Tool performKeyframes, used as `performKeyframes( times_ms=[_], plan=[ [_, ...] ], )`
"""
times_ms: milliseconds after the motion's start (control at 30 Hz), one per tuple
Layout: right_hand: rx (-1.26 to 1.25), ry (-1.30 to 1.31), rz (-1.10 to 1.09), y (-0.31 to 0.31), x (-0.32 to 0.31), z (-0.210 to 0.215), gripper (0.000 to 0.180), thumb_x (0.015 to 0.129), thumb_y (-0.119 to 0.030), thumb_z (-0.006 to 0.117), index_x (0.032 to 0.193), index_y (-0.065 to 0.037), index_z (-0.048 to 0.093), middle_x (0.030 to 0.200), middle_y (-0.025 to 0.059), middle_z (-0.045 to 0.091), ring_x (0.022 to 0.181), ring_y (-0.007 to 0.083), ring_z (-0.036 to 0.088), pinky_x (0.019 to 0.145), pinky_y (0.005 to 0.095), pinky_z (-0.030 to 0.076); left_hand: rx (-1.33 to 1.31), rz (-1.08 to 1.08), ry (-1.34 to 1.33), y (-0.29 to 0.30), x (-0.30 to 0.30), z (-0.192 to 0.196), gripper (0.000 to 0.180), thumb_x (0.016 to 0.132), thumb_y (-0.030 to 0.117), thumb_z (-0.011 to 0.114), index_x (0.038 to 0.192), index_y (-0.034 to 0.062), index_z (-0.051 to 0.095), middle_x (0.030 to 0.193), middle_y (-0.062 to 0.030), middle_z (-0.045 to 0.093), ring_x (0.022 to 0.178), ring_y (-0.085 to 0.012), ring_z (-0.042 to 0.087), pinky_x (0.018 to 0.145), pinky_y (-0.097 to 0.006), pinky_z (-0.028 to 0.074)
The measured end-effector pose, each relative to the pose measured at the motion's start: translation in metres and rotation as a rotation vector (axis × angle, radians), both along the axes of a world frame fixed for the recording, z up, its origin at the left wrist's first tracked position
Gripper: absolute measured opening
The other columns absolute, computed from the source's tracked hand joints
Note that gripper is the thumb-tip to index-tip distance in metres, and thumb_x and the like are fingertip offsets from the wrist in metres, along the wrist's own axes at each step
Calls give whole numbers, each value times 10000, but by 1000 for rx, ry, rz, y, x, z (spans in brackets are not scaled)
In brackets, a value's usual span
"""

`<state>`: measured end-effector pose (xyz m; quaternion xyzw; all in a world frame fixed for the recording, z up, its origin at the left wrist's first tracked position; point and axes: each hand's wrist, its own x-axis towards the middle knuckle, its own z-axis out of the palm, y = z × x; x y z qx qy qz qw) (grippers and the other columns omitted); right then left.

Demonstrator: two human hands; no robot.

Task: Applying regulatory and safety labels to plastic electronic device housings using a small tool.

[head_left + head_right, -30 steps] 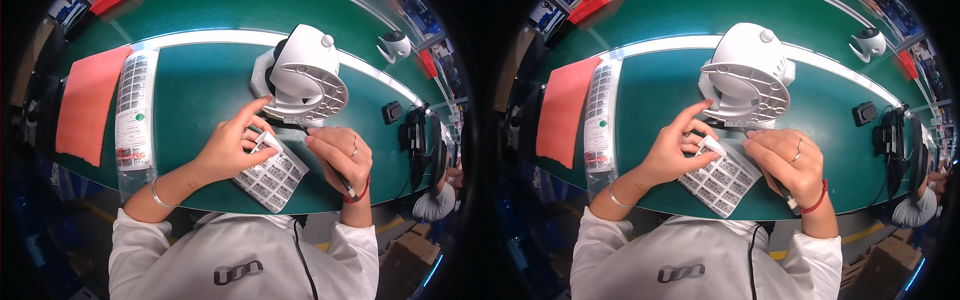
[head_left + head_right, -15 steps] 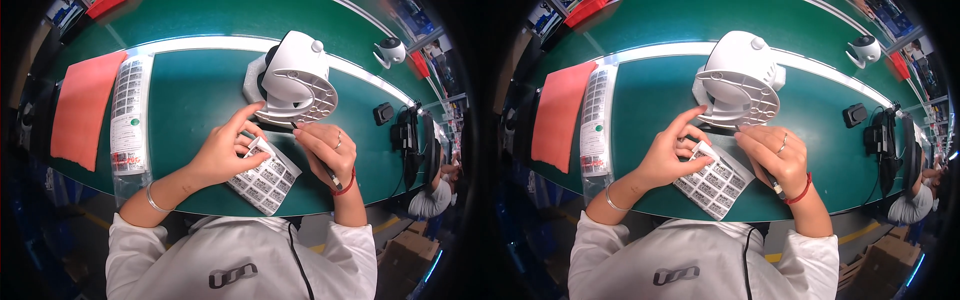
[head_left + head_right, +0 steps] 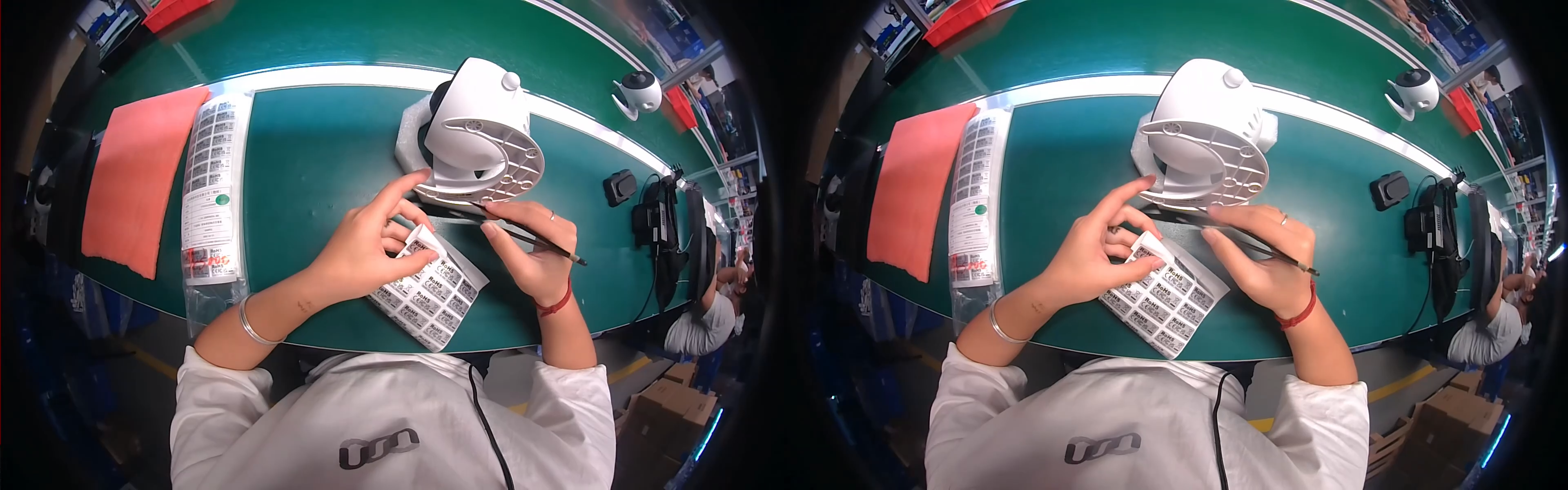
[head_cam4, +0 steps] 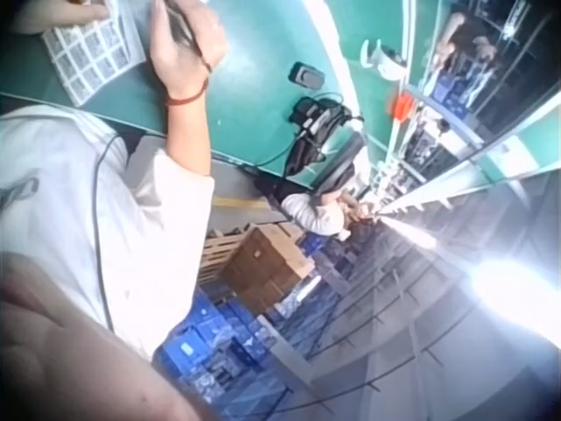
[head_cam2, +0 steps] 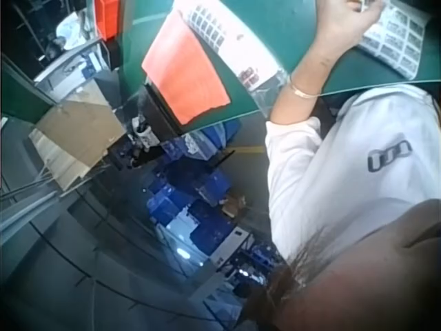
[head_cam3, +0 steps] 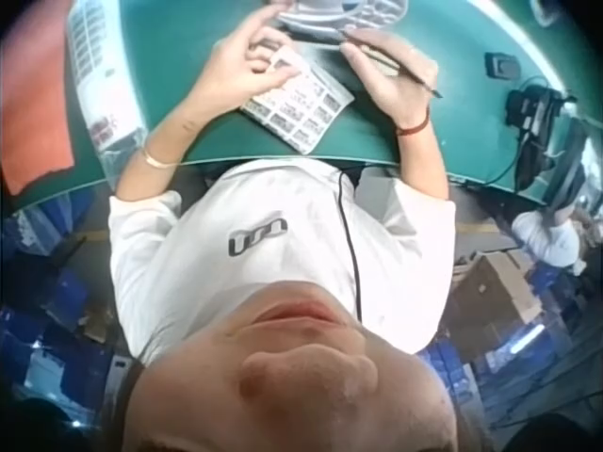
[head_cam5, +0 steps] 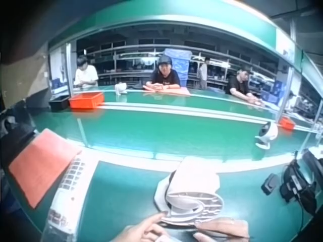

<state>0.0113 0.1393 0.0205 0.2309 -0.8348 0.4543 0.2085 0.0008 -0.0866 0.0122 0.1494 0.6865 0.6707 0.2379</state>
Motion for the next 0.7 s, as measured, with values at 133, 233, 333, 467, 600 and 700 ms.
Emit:
performKeyframes(
  times_ms=[133, 233, 333, 467, 600, 700],
  plan=[
    [189, 202, -47, -2, 0, 0, 204, 654, 63, 721, 834, -24, 679, 800, 89, 683, 673, 217, 650, 604, 285, 510, 11, -9, 0, 1, 0, 1, 808, 758, -16, 710, 1428, 40, 261, 1005, -96, 575, 880, -123, 618, 723, -220, 530],
    [333, 311, -107, -7, 5, -4, 206, 657, 39, 724, 842, -38, 677, 812, 80, 679, 660, 211, 641, 590, 293, 507, 8, -36, 1, 2, 1, 2, 808, 756, -23, 708, 1429, 41, 266, 1008, -96, 572, 881, -123, 618, 720, -219, 529],
    [433, 372, -112, -17, 9, -14, 170, 661, -43, 719, 824, -56, 672, 837, 65, 676, 666, 189, 635, 550, 293, 483, 8, -29, 61, 1, 6, -4, 762, 770, 34, 710, 1410, 45, 297, 1012, -106, 589, 857, -158, 661, 712, -266, 557],
    [437, 380, -89, -20, 14, -20, 140, 696, -88, 676, 832, -58, 658, 875, 53, 670, 644, 184, 595, 536, 299, 459, 4, -40, 62, 2, 9, -7, 763, 774, 35, 709, 1414, 40, 294, 1017, -109, 588, 853, -153, 658, 711, -261, 553],
    [526, 326, -203, -12, 15, -14, 114, 676, -77, 671, 778, -59, 622, 836, 51, 648, 659, 198, 587, 542, 315, 434, -21, -40, 67, 7, 6, -12, 780, 772, 38, 711, 1423, 44, 281, 1021, -110, 589, 841, -149, 653, 709, -258, 550],
    [571, 292, -216, -12, 20, 10, 113, 682, -70, 677, 775, -55, 615, 828, 50, 637, 661, 204, 583, 557, 318, 429, 27, -28, 69, 7, 7, -5, 836, 771, 38, 711, 1450, 58, 223, 1017, -109, 590, 838, -149, 649, 718, -262, 545]
  ],
)
